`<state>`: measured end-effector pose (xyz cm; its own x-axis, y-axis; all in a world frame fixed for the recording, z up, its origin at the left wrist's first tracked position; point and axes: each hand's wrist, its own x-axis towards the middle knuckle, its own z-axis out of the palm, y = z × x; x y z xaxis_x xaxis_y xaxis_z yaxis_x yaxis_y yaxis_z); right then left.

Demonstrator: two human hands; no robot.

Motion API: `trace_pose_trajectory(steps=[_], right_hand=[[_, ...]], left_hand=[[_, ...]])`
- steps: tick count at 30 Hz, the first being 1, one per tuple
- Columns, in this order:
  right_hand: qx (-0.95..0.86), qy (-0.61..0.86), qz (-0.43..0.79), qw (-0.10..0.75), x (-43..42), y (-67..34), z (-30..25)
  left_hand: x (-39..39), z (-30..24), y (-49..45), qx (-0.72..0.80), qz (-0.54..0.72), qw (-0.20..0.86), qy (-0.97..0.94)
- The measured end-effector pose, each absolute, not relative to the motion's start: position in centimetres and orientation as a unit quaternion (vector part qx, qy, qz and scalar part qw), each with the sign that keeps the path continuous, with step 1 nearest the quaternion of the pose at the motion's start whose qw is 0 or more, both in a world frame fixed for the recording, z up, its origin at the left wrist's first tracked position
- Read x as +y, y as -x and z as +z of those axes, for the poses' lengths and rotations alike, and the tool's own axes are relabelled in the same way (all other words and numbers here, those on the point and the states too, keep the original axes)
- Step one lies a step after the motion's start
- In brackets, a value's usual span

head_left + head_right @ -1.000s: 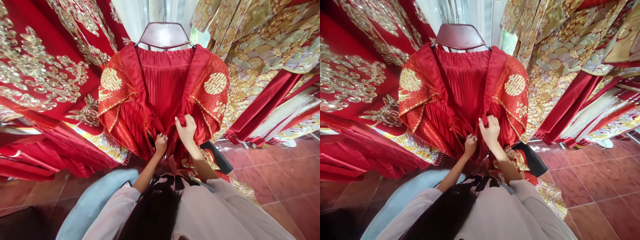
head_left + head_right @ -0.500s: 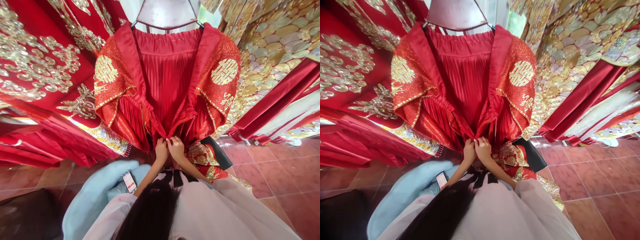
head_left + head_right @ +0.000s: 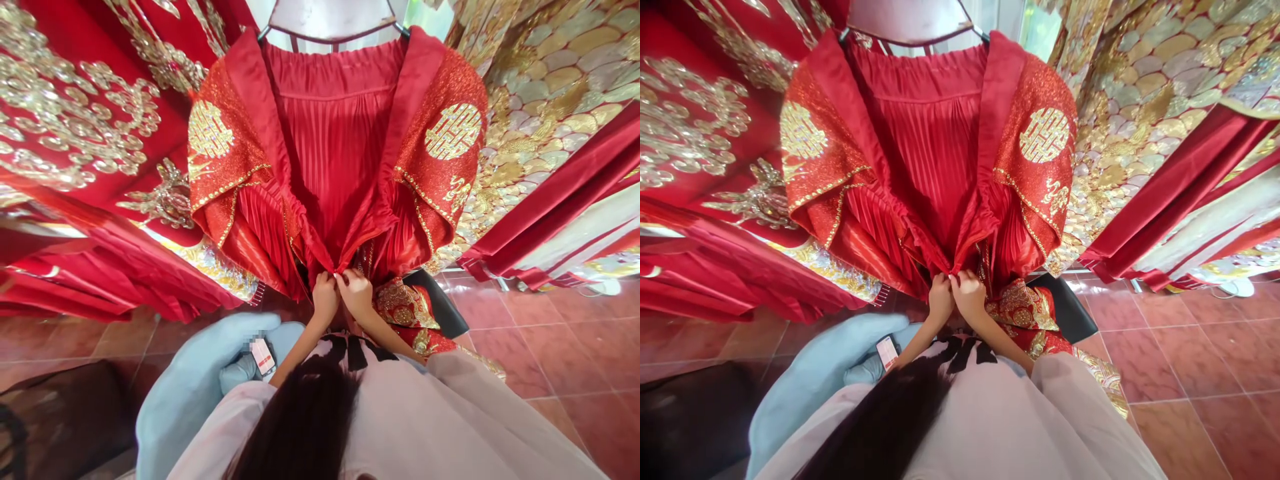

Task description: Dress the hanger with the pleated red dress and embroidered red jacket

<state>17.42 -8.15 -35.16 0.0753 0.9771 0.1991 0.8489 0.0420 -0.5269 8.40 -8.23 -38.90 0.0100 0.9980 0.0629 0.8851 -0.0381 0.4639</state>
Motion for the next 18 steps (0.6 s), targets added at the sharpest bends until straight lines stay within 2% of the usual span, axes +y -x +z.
trace_pose_trajectory(steps=[3, 9, 14, 18], right_hand=[[-0.652, 0.69, 0.151, 0.276, -8.2, -17.7, -34.3], [-0.659, 0.645, 0.158, 0.353, -8.0, -18.0, -34.3], [-0.694, 0.61, 0.198, 0.328, -7.4, -17.8, -35.4], [-0.656, 0.605, 0.212, 0.398, -7.4, -17.3, -36.0]], left_hand=[[-8.3, -38.6, -8.7, 0.682, 0.184, 0.15, -0.691], [-7.8, -38.7, -8.6, 0.683, 0.177, 0.154, -0.691], [-7.4, -39.3, -8.3, 0.68, 0.173, 0.153, -0.696], [-7.5, -39.1, -8.3, 0.674, 0.169, 0.162, -0.7]])
